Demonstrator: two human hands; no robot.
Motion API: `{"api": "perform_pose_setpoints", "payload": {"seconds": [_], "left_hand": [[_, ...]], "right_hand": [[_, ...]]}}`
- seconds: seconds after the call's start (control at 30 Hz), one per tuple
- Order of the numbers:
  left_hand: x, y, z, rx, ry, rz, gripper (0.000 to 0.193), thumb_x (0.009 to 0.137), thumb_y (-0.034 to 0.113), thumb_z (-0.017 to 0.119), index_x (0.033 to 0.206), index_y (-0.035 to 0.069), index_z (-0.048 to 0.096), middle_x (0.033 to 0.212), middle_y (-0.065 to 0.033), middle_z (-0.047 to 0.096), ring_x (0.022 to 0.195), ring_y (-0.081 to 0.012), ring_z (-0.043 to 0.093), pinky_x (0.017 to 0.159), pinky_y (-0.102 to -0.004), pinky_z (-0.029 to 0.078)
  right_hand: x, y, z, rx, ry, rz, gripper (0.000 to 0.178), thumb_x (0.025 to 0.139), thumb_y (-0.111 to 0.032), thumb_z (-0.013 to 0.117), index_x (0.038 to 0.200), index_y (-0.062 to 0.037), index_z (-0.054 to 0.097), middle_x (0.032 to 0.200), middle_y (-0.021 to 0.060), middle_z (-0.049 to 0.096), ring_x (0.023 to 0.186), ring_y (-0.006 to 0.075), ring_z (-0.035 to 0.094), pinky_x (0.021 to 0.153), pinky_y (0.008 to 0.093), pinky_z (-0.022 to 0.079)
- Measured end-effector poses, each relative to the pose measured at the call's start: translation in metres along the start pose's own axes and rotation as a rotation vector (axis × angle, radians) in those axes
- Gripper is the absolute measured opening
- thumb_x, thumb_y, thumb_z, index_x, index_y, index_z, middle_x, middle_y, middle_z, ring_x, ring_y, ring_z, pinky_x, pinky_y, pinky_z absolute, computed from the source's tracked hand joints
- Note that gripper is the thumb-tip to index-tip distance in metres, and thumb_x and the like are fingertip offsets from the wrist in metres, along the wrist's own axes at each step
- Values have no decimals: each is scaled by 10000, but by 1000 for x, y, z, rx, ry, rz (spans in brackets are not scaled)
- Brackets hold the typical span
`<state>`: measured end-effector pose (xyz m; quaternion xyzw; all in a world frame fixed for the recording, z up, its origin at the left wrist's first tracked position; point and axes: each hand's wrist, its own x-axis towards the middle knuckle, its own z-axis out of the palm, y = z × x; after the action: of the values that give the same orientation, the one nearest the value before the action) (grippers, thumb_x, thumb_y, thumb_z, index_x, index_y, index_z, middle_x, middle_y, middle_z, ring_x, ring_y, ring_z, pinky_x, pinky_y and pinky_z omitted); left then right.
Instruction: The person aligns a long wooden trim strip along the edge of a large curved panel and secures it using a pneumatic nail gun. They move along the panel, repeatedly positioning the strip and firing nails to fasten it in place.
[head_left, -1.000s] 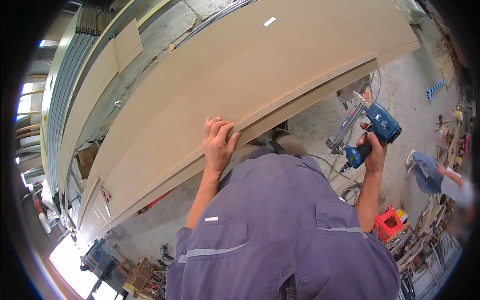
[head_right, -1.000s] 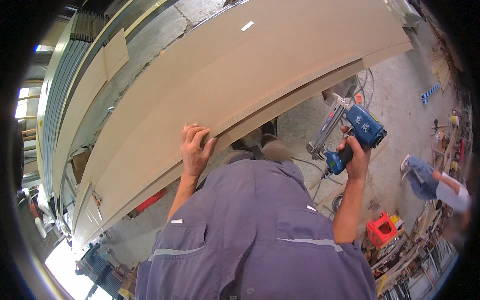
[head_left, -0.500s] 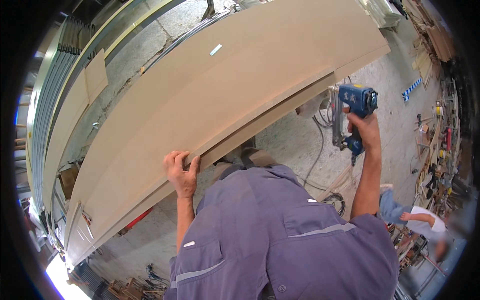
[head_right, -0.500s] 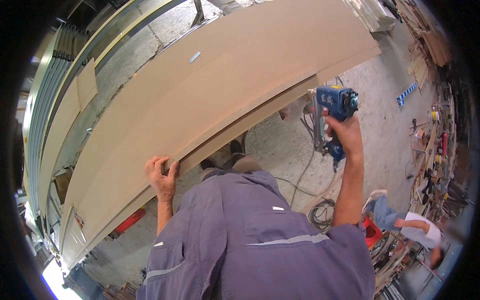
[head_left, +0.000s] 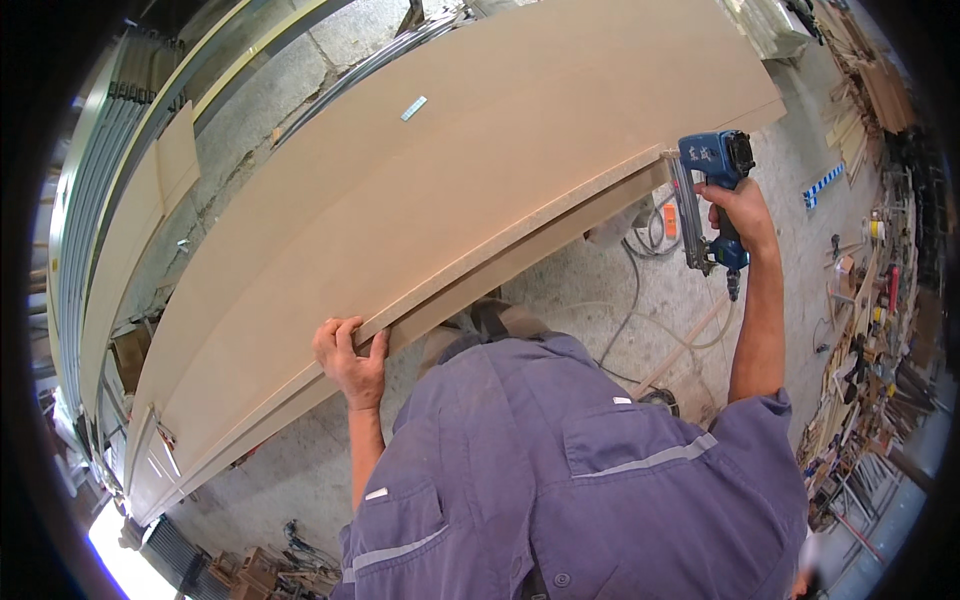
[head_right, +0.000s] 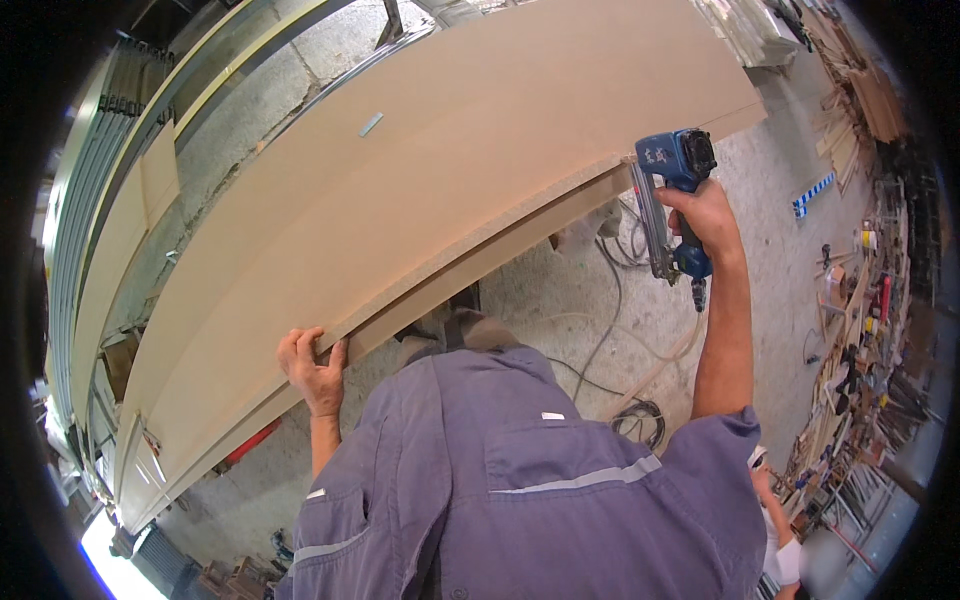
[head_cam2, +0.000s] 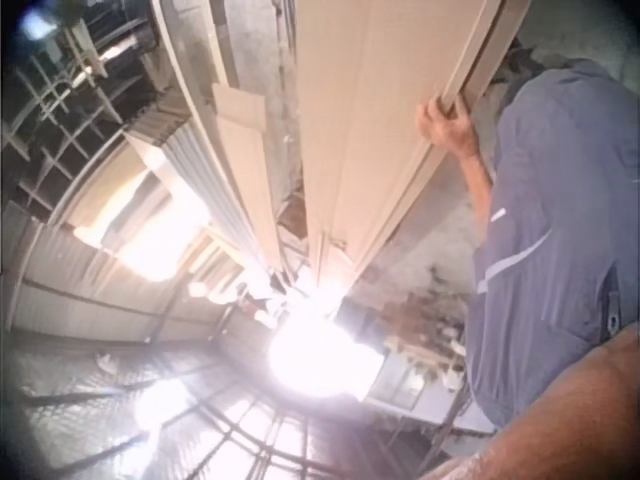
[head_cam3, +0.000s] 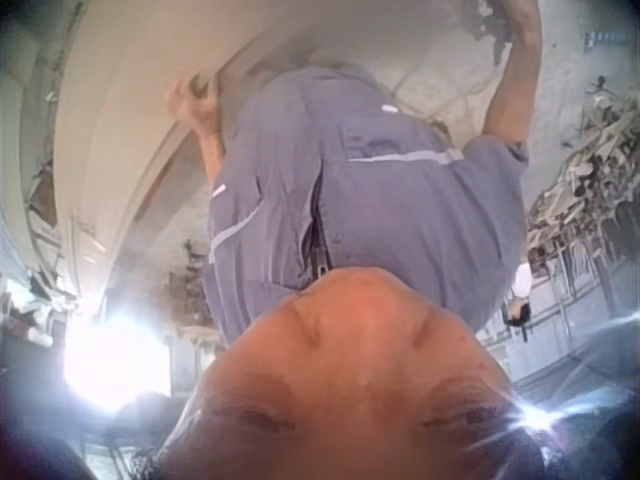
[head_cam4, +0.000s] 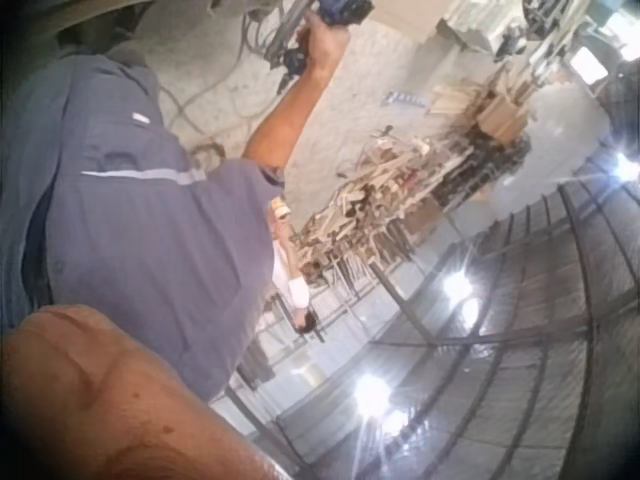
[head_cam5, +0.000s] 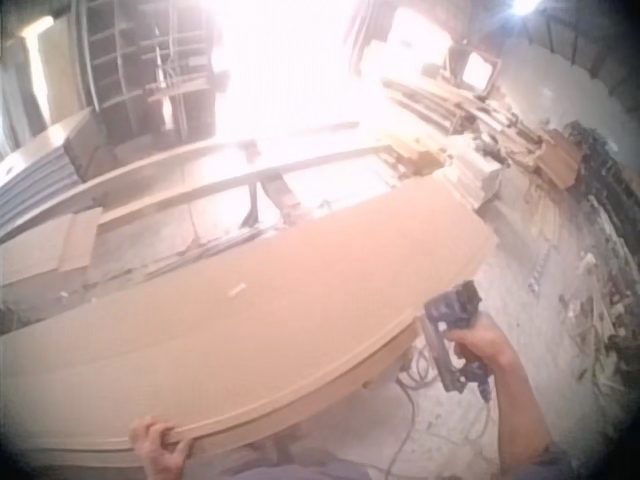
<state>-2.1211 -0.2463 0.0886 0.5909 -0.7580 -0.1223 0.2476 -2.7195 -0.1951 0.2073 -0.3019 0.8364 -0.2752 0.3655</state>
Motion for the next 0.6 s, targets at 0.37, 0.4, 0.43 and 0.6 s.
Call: {"api": "perform_pose_setpoints", "payload": {"seconds": [0.37, 0.4, 0.43, 0.6], "left_hand": [[6, 11, 8, 20, -8, 2, 406, 734, 213, 873, 1081, 120, 683, 1177, -79, 612, 1227, -328, 521, 1076, -472, 400], [6, 11, 8, 22, -7, 4, 406, 734, 214, 873, 1081, 120, 683, 1178, -79, 612, 1229, -329, 522, 1078, -473, 399], [6, 11, 8, 23, -7, 6, 407, 733, 214, 873, 1080, 120, 683, 1178, -80, 612, 1230, -331, 522, 1079, -474, 399], [6, 10, 10, 20, 2, 6, 402, 739, 224, 872, 1077, 118, 683, 1170, -82, 615, 1229, -332, 526, 1081, -475, 399]], "right_hand": [[12, -3, 2, -102, -3, -17, 252, 860, -192, 724, 977, 28, 757, 560, 54, 597, 437, 133, 545, 455, 294, 437], [11, -4, 2, -98, -4, -19, 247, 861, -190, 725, 973, 27, 757, 558, 53, 597, 432, 132, 541, 450, 294, 433], [11, -6, 2, -95, 1, -25, 236, 861, -189, 727, 960, 24, 755, 559, 54, 599, 432, 132, 542, 447, 294, 432], [14, -7, 3, -87, 16, -27, 186, 860, -173, 735, 910, 6, 742, 565, 57, 605, 435, 127, 547, 439, 291, 426]]}}
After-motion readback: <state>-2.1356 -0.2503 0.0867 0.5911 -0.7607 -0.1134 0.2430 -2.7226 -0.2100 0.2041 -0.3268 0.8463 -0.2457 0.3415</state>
